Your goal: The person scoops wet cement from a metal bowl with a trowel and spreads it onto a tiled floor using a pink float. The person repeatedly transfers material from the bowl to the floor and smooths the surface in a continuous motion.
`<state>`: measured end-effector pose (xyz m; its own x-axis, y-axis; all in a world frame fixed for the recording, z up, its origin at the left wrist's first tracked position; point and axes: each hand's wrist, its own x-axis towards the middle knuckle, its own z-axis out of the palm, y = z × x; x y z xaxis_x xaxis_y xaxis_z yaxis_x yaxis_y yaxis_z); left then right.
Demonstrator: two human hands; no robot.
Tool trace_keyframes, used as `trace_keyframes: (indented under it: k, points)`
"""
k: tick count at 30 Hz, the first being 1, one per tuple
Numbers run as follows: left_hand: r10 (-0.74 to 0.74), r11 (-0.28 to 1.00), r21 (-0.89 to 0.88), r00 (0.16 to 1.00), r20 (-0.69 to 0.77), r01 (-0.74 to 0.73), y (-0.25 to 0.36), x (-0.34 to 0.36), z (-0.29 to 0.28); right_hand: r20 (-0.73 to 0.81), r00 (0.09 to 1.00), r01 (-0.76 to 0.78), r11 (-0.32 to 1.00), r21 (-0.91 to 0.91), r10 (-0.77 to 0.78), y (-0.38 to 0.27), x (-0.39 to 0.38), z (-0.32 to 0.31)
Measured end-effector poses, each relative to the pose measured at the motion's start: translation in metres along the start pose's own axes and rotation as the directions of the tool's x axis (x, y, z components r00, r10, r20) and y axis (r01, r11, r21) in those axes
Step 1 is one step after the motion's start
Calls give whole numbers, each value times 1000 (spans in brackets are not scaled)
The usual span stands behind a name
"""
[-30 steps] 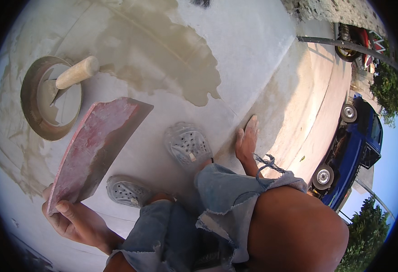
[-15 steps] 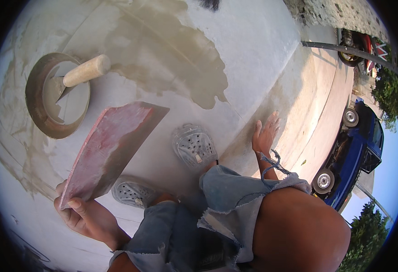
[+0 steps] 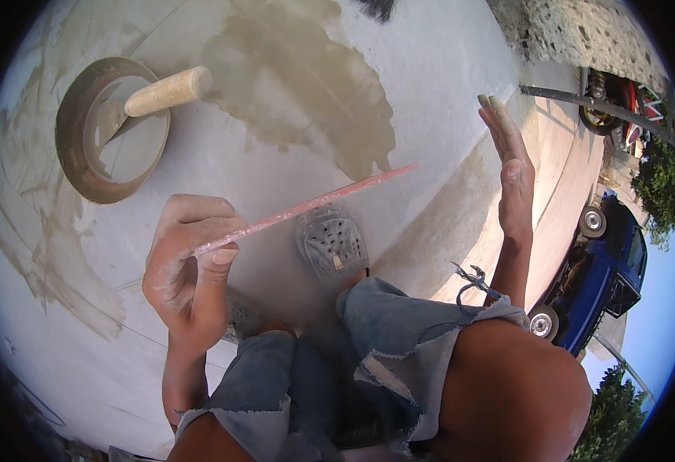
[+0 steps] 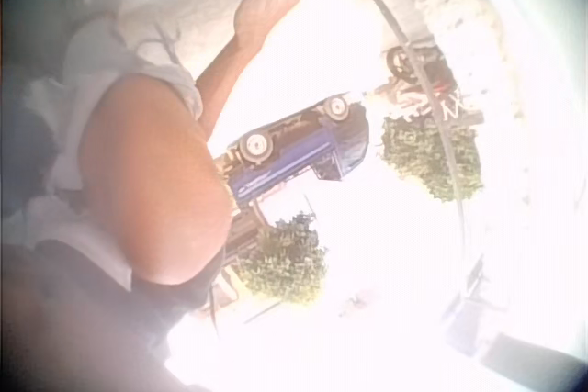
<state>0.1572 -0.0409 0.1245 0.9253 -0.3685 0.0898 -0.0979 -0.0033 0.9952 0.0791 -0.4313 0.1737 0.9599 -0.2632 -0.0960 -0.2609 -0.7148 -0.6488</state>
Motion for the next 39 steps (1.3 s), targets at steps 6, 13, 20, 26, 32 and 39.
trace_keyframes:
  k: [6, 13, 20, 26, 32, 39]
  points:
    - [137, 990, -63, 974, 180, -128, 4, 32, 44, 738, 659, 428, 879, -209, -145, -145, 60, 22]
    - [289, 896, 382, 951, -112, -227, -26, -2, 32, 472, 844, 491, 725, -484, -255, -74, 73, 38]
    - [-61, 885, 455, 993, -103, 102, -88, -153, -11, 607, 687, 720, 486, -495, -399, -1, 60, 61]
    - [-117, 867, 453, 968, -221, 208, -109, -191, -15, 678, 667, 720, 499, -481, -309, 32, 44, 26]
    - [-144, 883, 411, 964, -223, 227, -114, -189, -14, 616, 742, 651, 507, -565, -266, 24, 57, 10]
    - [-141, 866, 442, 963, -229, 232, -111, -186, -15, 647, 716, 665, 541, -515, -264, 37, 41, 25]
